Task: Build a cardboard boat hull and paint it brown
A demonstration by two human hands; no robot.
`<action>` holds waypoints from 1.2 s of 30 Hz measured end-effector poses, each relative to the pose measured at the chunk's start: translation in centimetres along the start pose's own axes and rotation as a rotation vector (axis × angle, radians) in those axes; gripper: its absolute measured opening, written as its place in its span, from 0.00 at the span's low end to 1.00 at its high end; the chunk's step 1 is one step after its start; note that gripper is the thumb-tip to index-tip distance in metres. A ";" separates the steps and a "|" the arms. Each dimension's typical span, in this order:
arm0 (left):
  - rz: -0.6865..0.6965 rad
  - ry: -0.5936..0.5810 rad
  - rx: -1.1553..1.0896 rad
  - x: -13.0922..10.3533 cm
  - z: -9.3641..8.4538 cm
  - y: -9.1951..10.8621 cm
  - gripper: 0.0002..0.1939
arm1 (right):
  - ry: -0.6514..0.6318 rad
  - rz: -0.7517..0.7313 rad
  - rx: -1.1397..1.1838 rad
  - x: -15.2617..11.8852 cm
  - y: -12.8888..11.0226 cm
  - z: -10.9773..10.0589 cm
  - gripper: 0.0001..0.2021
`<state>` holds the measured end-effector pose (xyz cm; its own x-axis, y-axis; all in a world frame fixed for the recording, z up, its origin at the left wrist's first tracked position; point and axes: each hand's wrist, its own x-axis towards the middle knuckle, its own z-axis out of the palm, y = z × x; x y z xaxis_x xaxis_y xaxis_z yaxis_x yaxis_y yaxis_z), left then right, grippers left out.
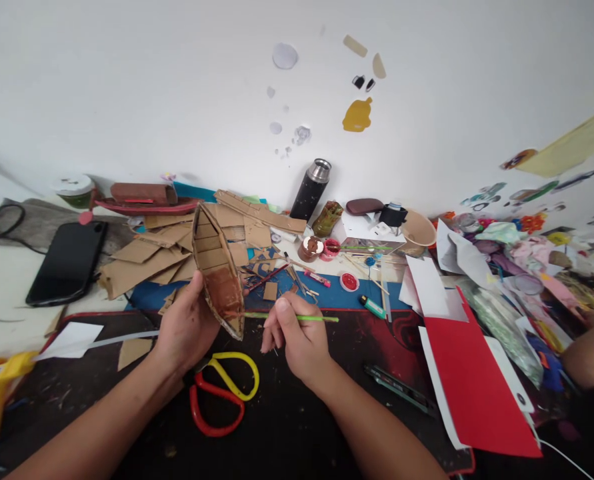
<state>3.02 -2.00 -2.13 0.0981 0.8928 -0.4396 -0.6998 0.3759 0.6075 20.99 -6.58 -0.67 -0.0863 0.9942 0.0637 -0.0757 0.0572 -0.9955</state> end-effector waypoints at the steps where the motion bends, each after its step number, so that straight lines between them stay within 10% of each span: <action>1: 0.006 -0.011 -0.001 0.0 0.0 0.0 0.24 | -0.001 -0.007 -0.012 -0.1 -0.1 -0.1 0.31; 36: 0.269 -0.050 0.037 -0.1 0.6 -0.9 0.19 | -0.037 -0.145 -0.225 -0.3 0.5 -0.9 0.25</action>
<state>4.02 -2.31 -2.23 -0.0523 0.9727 -0.2262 -0.6791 0.1314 0.7221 21.88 -6.75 -1.24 -0.1277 0.9704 0.2052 0.1326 0.2217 -0.9661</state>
